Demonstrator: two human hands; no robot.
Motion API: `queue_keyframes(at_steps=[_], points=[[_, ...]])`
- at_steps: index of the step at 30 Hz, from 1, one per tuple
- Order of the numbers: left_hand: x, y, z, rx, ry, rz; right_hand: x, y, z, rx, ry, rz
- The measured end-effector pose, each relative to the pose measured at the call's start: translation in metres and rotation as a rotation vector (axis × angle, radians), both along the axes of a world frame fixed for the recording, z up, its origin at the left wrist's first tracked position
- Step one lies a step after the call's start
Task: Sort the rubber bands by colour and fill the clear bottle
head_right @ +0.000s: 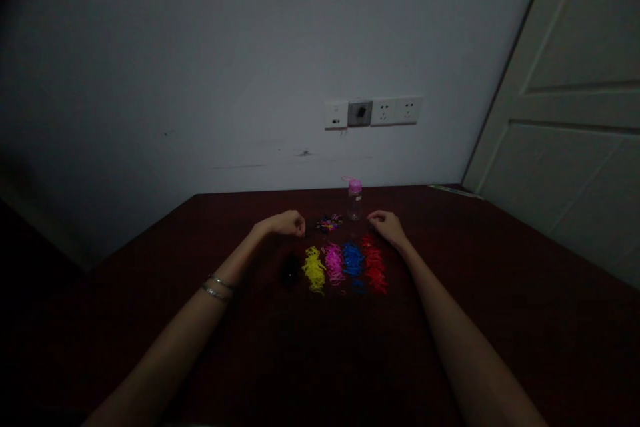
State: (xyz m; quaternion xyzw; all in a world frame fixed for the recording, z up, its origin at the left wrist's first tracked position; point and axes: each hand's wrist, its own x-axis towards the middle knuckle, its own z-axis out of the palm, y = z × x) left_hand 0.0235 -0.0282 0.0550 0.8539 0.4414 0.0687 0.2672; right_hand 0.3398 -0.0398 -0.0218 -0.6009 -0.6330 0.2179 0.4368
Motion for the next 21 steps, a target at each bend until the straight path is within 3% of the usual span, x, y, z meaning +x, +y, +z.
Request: queue_keyframes(at_steps=[6, 14, 18, 21], points=[[-0.017, -0.018, 0.01, -0.145, 0.093, 0.003, 0.0, 0.003, -0.002, 0.001, -0.015, -0.005], [-0.022, -0.023, 0.009, -0.399, 0.068, -0.057, -0.004, -0.002, 0.003, 0.011, -0.042, -0.015], [-0.022, -0.011, 0.0, -0.388, -0.061, -0.054, -0.006, -0.006, 0.007, 0.016, -0.017, -0.032], [-0.021, 0.004, -0.014, -0.274, -0.231, -0.001, -0.01, -0.007, 0.013, 0.039, -0.035, -0.03]])
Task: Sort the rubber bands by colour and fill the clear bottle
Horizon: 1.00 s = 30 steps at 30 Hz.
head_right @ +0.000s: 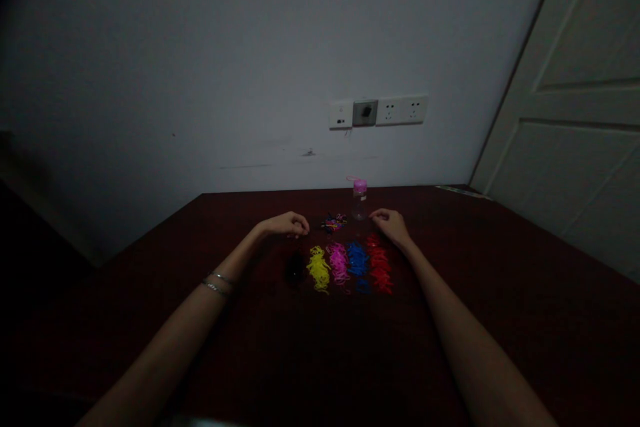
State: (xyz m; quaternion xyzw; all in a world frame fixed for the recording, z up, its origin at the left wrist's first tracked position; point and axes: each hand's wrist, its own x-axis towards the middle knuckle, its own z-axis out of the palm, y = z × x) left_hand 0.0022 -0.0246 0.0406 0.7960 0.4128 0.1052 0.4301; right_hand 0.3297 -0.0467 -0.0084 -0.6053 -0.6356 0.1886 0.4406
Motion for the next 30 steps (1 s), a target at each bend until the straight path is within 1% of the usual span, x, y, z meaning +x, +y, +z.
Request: queue_keyframes(at_steps=[2, 4, 6, 8, 10, 13, 16, 19, 21, 23, 27, 30], points=[[0.001, 0.009, -0.011, 0.099, -0.112, 0.134, -0.005, 0.001, 0.007, 0.026, -0.011, 0.038], [0.002, 0.015, -0.021, 0.172, -0.178, 0.271, -0.012, 0.003, 0.015, 0.028, -0.009, 0.112], [0.004, 0.019, -0.029, 0.227, -0.211, 0.367, -0.023, 0.004, 0.024, -0.022, -0.015, 0.219], [0.005, 0.022, -0.034, 0.265, -0.247, 0.427, -0.037, 0.003, 0.033, -0.109, -0.053, 0.34], [0.006, 0.024, -0.037, 0.272, -0.297, 0.486, -0.053, -0.002, 0.041, -0.179, -0.131, 0.441], [0.006, 0.029, -0.041, 0.237, -0.389, 0.59, -0.072, -0.01, 0.05, -0.212, -0.271, 0.543], [0.004, 0.036, -0.044, 0.202, -0.466, 0.689, -0.084, -0.016, 0.052, -0.179, -0.401, 0.593], [0.002, 0.046, -0.047, 0.193, -0.517, 0.782, -0.089, -0.016, 0.047, -0.123, -0.486, 0.615], [0.0, 0.052, -0.049, 0.207, -0.537, 0.82, -0.091, -0.014, 0.043, -0.108, -0.525, 0.615], [0.0, 0.056, -0.051, 0.232, -0.54, 0.826, -0.092, -0.014, 0.039, -0.093, -0.557, 0.617], [0.0, 0.055, -0.053, 0.253, -0.519, 0.792, -0.094, -0.013, 0.034, -0.041, -0.603, 0.617], [0.001, 0.051, -0.051, 0.254, -0.52, 0.772, -0.095, -0.014, 0.034, -0.037, -0.629, 0.592]])
